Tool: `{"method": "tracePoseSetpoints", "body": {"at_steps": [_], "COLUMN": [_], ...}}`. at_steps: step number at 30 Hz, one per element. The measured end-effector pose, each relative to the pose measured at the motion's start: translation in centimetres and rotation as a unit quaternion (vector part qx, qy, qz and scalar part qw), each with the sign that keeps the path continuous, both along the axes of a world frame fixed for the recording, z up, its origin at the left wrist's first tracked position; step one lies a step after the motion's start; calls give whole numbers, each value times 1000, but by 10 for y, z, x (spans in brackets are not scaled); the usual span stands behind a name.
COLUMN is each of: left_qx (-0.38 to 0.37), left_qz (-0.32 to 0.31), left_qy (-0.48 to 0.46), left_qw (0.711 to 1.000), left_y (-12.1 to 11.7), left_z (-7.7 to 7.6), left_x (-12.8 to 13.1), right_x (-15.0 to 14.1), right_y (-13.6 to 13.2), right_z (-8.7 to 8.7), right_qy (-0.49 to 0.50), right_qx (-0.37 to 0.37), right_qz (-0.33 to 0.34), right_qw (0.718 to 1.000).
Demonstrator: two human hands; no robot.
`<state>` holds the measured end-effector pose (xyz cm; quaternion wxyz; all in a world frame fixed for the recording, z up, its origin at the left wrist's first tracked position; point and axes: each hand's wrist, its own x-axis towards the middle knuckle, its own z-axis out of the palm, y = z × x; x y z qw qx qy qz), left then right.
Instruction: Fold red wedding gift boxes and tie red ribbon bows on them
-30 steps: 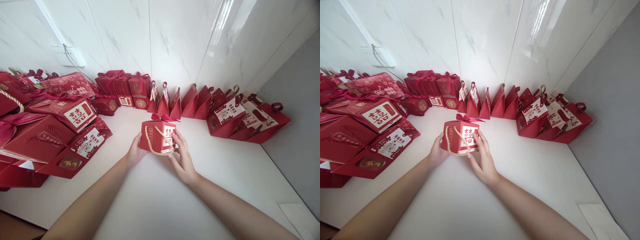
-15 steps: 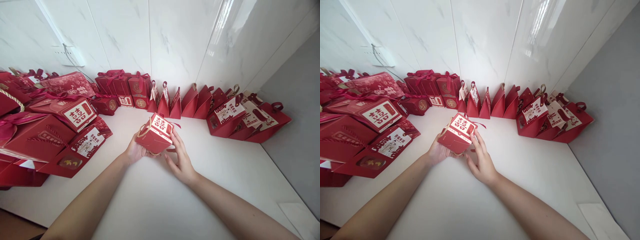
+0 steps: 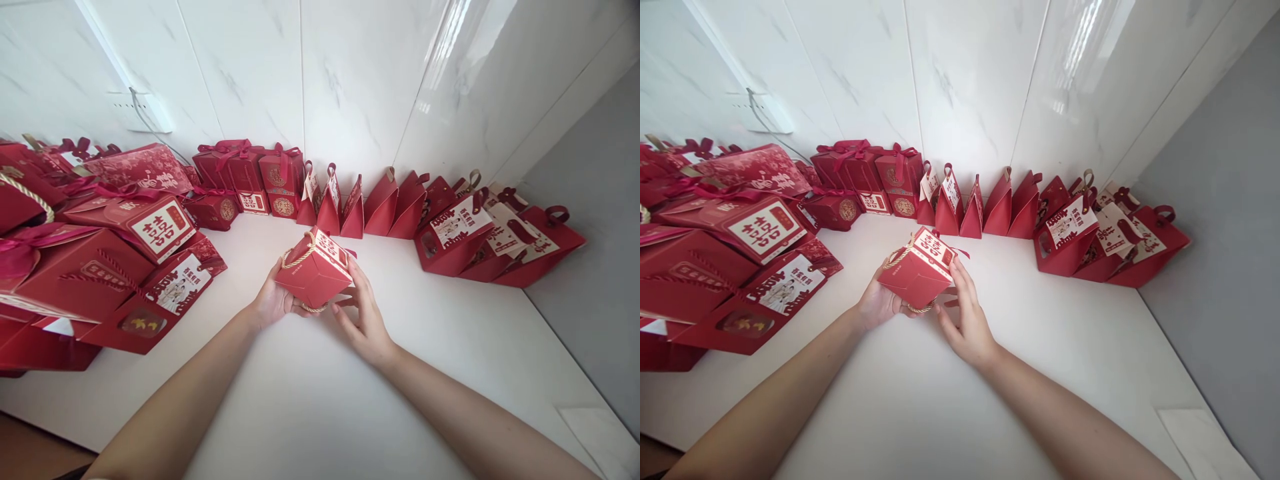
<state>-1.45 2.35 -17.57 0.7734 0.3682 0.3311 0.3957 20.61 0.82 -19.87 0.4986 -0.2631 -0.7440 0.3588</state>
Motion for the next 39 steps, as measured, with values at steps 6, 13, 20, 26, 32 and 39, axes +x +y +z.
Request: {"method": "tracePoseSetpoints", "body": {"at_steps": [6,13,20,26,32,39], "left_qx": [19,11,10,-3,144,256], "left_qz": [-12,7,8,27,153,220], "left_qy": [-31,-1,-7,-6,32,101], "left_qw": [999,1000,1000,1000,977,936], "left_y": [-1,-1,-1,-1,-6,-10], "left_z": [-3,0,-1,0,-23,-37], "left_x": [0,2,2,4,11,11], "right_x": [0,0,0,1,6,6], "right_y": [0,0,0,-1,1,2], "right_z": [0,1,0,0,-1,0], "right_qy": [4,12,9,8,25,7], "right_qx": [-2,-5,-19,-29,-46,-57], "right_qz": [3,6,-1,5,22,46], "right_qw": [1000,1000,1000,1000,998,997]}}
